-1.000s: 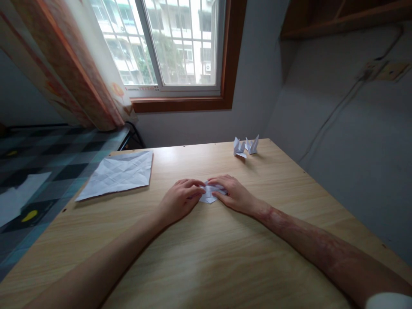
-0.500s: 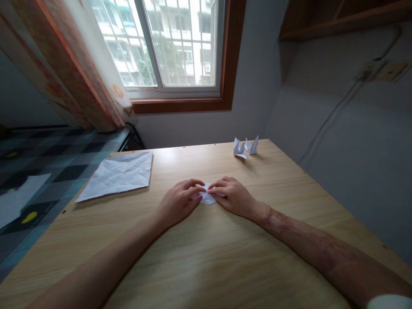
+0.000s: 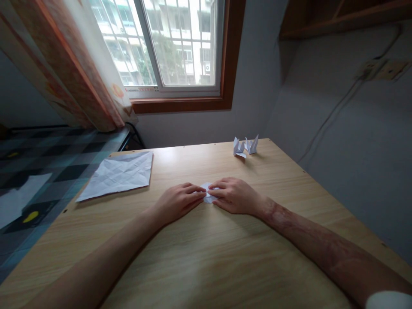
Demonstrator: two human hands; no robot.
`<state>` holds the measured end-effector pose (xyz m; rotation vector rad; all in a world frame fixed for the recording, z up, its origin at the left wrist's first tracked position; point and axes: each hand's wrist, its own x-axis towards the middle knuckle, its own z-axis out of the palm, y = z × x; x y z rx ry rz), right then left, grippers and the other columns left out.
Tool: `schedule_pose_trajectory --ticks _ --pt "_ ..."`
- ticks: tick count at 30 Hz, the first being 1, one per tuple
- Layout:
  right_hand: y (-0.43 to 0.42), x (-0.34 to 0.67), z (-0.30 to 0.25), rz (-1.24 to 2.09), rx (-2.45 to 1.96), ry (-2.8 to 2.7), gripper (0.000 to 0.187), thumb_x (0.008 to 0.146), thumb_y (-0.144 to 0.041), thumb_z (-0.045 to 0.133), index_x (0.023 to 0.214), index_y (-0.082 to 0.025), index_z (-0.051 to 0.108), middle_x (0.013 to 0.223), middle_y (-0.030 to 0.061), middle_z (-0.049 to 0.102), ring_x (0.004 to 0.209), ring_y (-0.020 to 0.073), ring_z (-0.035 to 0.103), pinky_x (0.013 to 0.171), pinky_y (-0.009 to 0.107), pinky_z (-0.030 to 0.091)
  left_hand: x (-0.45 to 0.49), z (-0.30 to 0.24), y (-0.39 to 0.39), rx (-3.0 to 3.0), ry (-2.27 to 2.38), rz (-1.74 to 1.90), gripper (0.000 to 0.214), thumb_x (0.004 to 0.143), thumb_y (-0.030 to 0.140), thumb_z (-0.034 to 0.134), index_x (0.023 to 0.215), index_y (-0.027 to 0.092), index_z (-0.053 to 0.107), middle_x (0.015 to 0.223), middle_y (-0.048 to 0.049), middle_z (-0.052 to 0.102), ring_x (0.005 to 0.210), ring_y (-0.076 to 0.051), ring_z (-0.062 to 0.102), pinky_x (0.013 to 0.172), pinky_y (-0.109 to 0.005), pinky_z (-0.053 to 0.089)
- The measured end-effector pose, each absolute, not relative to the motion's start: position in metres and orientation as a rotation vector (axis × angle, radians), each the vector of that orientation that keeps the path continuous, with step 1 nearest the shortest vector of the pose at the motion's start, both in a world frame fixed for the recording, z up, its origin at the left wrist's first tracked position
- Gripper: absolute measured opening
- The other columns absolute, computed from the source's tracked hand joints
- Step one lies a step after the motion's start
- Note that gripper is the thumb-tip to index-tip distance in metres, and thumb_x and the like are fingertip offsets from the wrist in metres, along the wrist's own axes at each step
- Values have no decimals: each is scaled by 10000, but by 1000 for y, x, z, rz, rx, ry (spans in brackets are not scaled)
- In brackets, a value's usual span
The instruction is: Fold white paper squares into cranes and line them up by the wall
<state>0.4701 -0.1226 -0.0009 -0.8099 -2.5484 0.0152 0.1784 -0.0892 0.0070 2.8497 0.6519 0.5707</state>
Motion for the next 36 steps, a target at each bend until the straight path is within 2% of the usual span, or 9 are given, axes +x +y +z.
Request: schedule_pose_trajectory --ticks 6,10,14,21,24,27,30,33,36 --pt "-123 470 0 49 -773 -2558 477 1006 -325 707 1461 -192 655 1374 158 740 1212 329 699 1061 498 591 178 2 -90 2884 676 646 322 1136 285 533 1376 268 746 1305 -90 816 1117 -255 782 952 -385 635" --pt "-120 469 -8 23 -787 -2492 409 1033 -177 622 1438 -214 668 1317 133 769 1150 300 711 1038 472 591 179 3 -91 2902 710 682 355 1089 199 540 1402 238 704 1283 -100 814 1131 -243 778 974 -363 627" --pt "-113 471 -16 57 -812 -2402 277 1096 -178 588 1327 -222 733 1181 109 814 1056 269 738 955 413 596 180 4 -91 2948 714 682 338 1064 166 563 1362 229 708 1273 -94 818 1114 -248 776 967 -378 615" --pt "-115 468 -17 479 -811 -2081 259 1139 -268 565 1282 -235 778 1132 86 833 1023 234 760 936 369 581 181 6 -94 2773 726 935 204 1095 251 616 1224 216 770 1006 -66 845 877 -203 774 874 -348 577" --pt "-119 464 -15 702 -878 -1925 261 1134 -359 595 1224 -223 799 1058 53 834 925 202 747 831 313 563 182 9 -97 2546 813 1033 203 1093 310 646 1189 224 803 980 -52 843 855 -185 759 841 -318 575" --pt "-119 463 -13 812 -970 -1834 312 1103 -450 640 1097 -189 810 893 22 798 765 168 675 696 273 494 182 8 -96 2338 859 987 304 1000 439 777 1178 196 818 995 -65 845 851 -201 764 751 -287 585" --pt "-117 464 -10 860 -1036 -1818 353 1080 -488 666 994 -174 802 852 17 780 749 166 652 686 273 467 183 5 -92 2267 862 851 400 921 487 849 1180 184 814 985 -53 837 816 -198 749 702 -272 581" --pt "-115 464 -10 805 -1102 -1890 305 1084 -430 669 963 -185 805 847 15 786 750 170 659 700 285 454 184 1 -87 2379 898 751 247 981 414 783 1122 215 822 948 -34 811 818 -194 722 737 -293 577" --pt "-113 465 -15 596 -1158 -2001 214 1062 -327 713 916 -194 797 830 19 753 756 176 644 743 310 455 184 -1 -83 2540 942 808 267 968 389 796 1181 229 801 1101 -75 797 998 -248 724 879 -368 599"
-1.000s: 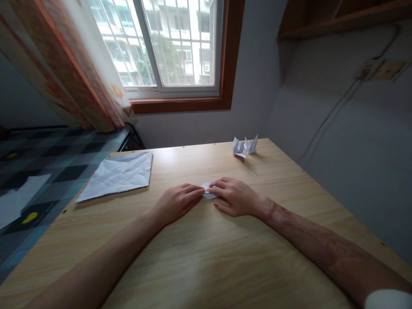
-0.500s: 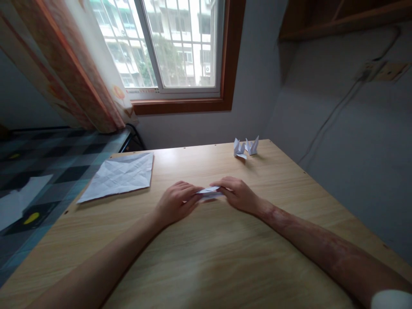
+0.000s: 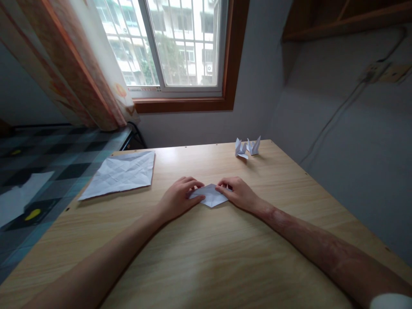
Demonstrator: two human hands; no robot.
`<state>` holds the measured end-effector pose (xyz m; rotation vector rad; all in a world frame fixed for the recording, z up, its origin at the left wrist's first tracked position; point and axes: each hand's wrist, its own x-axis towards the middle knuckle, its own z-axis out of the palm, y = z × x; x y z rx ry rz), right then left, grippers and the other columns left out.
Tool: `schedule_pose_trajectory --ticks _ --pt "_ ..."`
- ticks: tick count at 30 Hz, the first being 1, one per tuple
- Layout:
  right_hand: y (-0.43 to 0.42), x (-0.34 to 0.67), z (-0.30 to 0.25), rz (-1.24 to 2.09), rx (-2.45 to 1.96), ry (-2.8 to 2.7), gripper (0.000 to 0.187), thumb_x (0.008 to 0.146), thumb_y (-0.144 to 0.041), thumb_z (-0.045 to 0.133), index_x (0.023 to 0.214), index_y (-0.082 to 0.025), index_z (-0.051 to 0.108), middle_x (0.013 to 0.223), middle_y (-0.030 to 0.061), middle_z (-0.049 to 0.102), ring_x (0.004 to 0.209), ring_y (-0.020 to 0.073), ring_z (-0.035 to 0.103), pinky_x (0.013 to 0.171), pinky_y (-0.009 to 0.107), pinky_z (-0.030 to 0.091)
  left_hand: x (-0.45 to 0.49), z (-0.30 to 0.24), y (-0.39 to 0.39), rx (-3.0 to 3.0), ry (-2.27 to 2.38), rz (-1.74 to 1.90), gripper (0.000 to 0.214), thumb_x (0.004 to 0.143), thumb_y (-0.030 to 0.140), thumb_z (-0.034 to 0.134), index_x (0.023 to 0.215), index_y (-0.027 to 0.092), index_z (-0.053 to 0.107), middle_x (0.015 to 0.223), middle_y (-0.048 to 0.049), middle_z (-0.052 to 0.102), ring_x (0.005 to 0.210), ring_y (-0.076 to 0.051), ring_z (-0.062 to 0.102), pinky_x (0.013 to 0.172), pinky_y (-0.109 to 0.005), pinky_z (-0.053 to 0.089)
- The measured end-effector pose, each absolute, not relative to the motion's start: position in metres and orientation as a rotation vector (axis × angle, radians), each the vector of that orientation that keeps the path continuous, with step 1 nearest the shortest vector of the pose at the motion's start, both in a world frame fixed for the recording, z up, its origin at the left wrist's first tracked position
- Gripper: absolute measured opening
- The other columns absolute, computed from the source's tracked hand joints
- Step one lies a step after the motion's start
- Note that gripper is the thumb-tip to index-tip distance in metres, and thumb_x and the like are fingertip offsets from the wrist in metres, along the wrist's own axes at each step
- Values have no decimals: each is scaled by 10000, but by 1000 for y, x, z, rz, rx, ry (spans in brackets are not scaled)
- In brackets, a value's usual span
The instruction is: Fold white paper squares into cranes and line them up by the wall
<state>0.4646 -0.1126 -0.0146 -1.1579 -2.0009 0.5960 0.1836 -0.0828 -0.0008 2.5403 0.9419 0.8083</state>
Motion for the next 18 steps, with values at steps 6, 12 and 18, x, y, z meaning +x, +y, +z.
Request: schedule_pose_trajectory --ticks 6,12,18 --pt "-111 467 -24 191 -1117 -2109 83 1030 -196 733 1107 -212 758 1091 91 715 1070 270 645 969 413 518 185 4 -87 2767 689 796 219 1076 230 606 1212 268 773 1264 -78 790 1134 -240 720 1030 -418 565" --pt "-115 465 -25 224 -974 -2223 198 1055 -87 617 1051 -221 763 1053 72 715 971 225 674 892 352 535 189 9 -96 2777 572 666 208 1025 289 682 1209 271 779 1231 -76 806 1074 -241 753 989 -394 584" --pt "-120 463 -14 230 -945 -2284 172 1019 -114 648 1133 -208 736 1054 81 709 990 240 668 911 362 519 189 6 -92 2762 603 710 195 1104 312 623 1093 263 811 1138 -66 818 1011 -206 759 932 -343 580"
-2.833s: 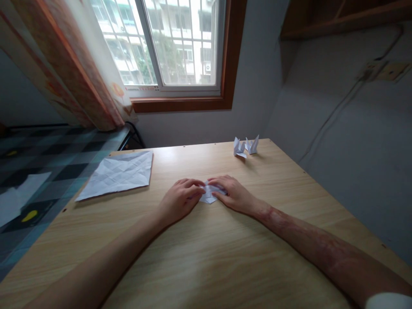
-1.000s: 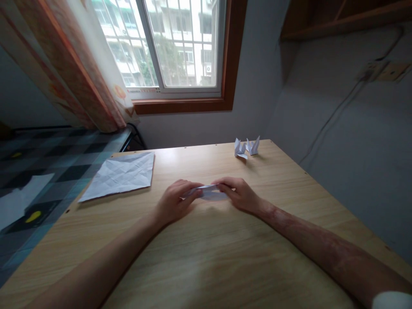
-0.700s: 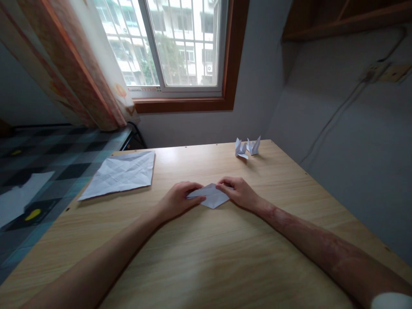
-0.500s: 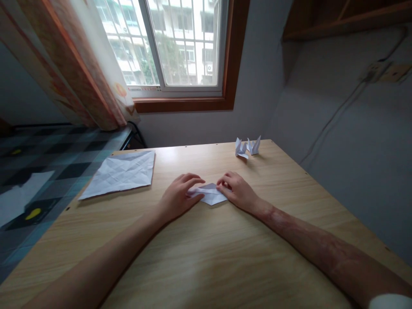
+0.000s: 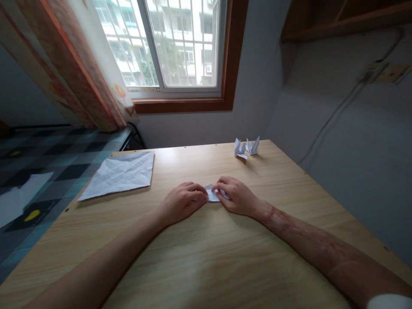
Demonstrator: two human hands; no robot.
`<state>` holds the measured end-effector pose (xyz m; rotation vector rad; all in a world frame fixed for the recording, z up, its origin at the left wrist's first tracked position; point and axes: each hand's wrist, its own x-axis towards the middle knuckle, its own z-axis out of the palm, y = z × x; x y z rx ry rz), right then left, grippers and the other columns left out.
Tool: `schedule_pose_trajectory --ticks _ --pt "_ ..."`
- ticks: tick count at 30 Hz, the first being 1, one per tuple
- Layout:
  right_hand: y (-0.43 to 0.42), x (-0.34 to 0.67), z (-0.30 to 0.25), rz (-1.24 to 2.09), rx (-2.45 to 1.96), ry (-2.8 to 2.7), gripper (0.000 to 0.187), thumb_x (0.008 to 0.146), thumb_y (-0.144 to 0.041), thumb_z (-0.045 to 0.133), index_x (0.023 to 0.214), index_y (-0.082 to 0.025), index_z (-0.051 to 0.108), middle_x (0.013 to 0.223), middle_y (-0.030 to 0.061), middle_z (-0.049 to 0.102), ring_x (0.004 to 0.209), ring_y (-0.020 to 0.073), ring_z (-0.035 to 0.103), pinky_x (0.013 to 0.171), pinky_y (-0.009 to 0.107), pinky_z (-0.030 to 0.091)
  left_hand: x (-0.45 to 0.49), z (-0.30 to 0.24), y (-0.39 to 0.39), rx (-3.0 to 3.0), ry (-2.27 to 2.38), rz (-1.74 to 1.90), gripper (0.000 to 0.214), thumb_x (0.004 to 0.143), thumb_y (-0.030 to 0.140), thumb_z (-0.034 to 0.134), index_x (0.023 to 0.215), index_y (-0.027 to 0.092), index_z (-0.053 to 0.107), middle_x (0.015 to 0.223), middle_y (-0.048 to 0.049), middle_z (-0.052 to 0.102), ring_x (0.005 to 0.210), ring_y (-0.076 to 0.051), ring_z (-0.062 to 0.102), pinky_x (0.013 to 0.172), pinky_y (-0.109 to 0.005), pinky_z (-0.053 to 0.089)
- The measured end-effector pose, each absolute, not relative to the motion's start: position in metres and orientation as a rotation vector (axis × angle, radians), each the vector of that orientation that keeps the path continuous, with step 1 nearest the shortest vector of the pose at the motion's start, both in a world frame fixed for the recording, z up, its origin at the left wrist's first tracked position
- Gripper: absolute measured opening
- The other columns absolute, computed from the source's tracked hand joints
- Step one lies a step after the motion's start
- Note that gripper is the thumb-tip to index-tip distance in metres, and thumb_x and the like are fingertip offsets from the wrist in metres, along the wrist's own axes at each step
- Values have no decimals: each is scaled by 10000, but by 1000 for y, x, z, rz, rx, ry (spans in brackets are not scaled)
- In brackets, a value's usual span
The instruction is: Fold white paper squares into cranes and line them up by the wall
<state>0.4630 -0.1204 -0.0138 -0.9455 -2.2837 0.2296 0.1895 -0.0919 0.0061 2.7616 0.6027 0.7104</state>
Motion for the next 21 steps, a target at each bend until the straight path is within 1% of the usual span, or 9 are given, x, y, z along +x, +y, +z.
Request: schedule_pose_trajectory --ticks 3,5,7,10,13,15,17,19,21 --pt "-125 463 -7 245 -918 -2307 108 1043 -237 679 1133 -216 737 1047 77 704 961 237 658 889 366 506 191 5 -92 2726 638 742 208 1103 304 621 1052 252 815 1121 -67 816 987 -203 754 935 -345 580" --pt "-126 463 -5 255 -911 -2314 144 1038 -335 722 1125 -223 741 1048 76 707 947 237 652 881 370 500 192 5 -93 2672 685 771 193 1084 304 643 1020 246 816 1097 -68 816 973 -205 751 926 -345 588" --pt "-126 463 -7 249 -926 -2318 159 1027 -371 749 1102 -230 745 1042 73 712 953 240 652 886 373 498 194 5 -95 2619 722 783 176 1063 298 662 998 243 815 1079 -68 817 969 -210 751 918 -345 596" --pt "-122 463 -11 248 -966 -2311 91 1031 -321 747 1055 -233 746 1003 60 707 944 232 652 885 365 499 195 4 -96 2581 760 776 165 1039 245 652 997 243 811 1083 -66 819 980 -219 751 918 -357 599" --pt "-119 464 -13 314 -973 -2286 28 1022 -248 743 1001 -231 748 945 41 693 883 209 649 851 347 507 194 4 -96 2584 784 763 200 1010 173 616 1025 243 802 1106 -67 812 1005 -227 745 936 -372 596" --pt "-118 464 -14 345 -959 -2253 16 999 -225 764 1007 -232 751 984 50 706 927 218 663 878 354 528 194 3 -96 2623 784 755 209 1002 163 606 1058 240 791 1133 -73 801 1031 -234 740 952 -383 593" --pt "-117 465 -14 346 -948 -2209 164 966 -228 800 1122 -230 747 1138 90 728 1084 258 674 978 398 549 193 2 -97 2687 788 760 209 995 169 612 1116 236 769 1196 -83 785 1074 -249 733 983 -404 588" --pt "-117 465 -15 341 -965 -2165 399 941 -241 823 1318 -210 695 1310 140 714 1228 300 655 1080 459 544 193 1 -97 2740 812 774 255 977 169 628 1199 233 734 1292 -96 761 1151 -273 721 1038 -435 577" --pt "-116 465 -17 341 -1000 -2154 537 938 -266 832 1433 -181 643 1397 176 699 1289 324 648 1132 503 531 193 0 -97 2757 839 781 340 950 162 646 1280 231 692 1365 -103 739 1221 -290 708 1083 -455 564"
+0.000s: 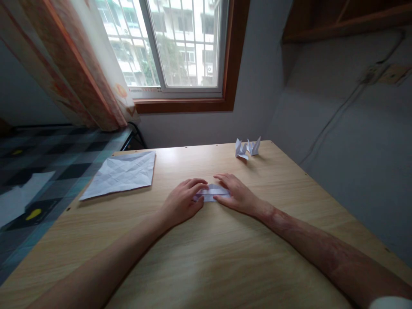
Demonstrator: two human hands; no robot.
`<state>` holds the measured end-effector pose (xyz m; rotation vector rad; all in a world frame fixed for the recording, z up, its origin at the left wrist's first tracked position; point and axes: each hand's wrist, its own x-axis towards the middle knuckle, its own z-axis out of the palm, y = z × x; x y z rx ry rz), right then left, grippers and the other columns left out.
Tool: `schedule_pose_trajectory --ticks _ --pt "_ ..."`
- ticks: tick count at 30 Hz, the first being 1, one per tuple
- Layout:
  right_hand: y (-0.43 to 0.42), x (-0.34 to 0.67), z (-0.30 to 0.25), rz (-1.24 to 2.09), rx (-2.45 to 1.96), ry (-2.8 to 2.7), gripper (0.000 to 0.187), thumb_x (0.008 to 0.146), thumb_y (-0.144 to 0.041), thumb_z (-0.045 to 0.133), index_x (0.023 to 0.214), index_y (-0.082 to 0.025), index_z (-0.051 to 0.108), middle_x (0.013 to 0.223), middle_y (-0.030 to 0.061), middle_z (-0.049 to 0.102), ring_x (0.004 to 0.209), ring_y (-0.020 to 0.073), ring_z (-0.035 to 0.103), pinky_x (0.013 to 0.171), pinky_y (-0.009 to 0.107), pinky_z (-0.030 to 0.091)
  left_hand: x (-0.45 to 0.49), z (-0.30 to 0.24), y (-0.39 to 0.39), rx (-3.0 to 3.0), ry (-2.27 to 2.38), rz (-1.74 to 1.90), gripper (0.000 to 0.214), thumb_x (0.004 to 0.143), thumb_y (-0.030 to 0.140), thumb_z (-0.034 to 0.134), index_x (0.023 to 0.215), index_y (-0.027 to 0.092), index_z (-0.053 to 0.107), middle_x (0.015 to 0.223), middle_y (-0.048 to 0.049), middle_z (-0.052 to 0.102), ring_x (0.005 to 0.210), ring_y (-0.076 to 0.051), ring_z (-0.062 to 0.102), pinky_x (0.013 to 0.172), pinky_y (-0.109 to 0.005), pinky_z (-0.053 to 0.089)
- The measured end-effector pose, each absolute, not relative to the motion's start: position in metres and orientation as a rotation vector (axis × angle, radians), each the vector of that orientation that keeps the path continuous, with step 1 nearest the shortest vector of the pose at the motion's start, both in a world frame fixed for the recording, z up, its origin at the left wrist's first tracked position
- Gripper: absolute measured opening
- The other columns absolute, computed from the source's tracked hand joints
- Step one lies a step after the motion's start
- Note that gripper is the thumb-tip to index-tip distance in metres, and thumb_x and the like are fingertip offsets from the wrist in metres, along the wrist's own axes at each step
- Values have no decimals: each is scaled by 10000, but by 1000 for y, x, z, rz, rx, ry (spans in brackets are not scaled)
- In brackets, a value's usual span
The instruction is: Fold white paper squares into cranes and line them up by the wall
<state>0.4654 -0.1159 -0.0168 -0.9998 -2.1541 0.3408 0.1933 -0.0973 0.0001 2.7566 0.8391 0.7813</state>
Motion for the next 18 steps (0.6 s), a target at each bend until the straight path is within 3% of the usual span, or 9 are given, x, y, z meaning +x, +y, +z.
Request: schedule_pose_trajectory --ticks 4,10,15,18 --pt "-115 465 -19 320 -1004 -2205 399 979 -291 805 1359 -201 722 1395 150 738 1281 313 673 1141 501 527 193 -1 -97 2747 866 748 415 933 157 649 1342 228 653 1376 -103 745 1242 -294 715 1084 -458 566" --pt "-119 464 -16 193 -978 -2271 282 1032 -295 753 1311 -256 761 1313 94 785 1191 290 693 1064 474 529 192 -2 -95 2788 839 727 239 982 194 634 1179 242 762 1266 -81 807 1117 -271 758 1018 -447 576" --pt "-122 461 -13 93 -938 -2319 151 1075 -277 686 1136 -284 824 1098 74 797 1037 265 674 975 440 518 192 0 -97 2832 834 754 233 988 187 631 1135 255 798 1212 -60 828 1057 -255 774 996 -437 572" --pt "-124 461 -11 92 -925 -2355 142 1072 -299 682 1102 -272 819 1080 80 776 997 262 663 959 439 514 192 2 -99 2818 844 781 212 989 192 637 1102 260 803 1149 -48 843 1004 -238 782 987 -423 573"
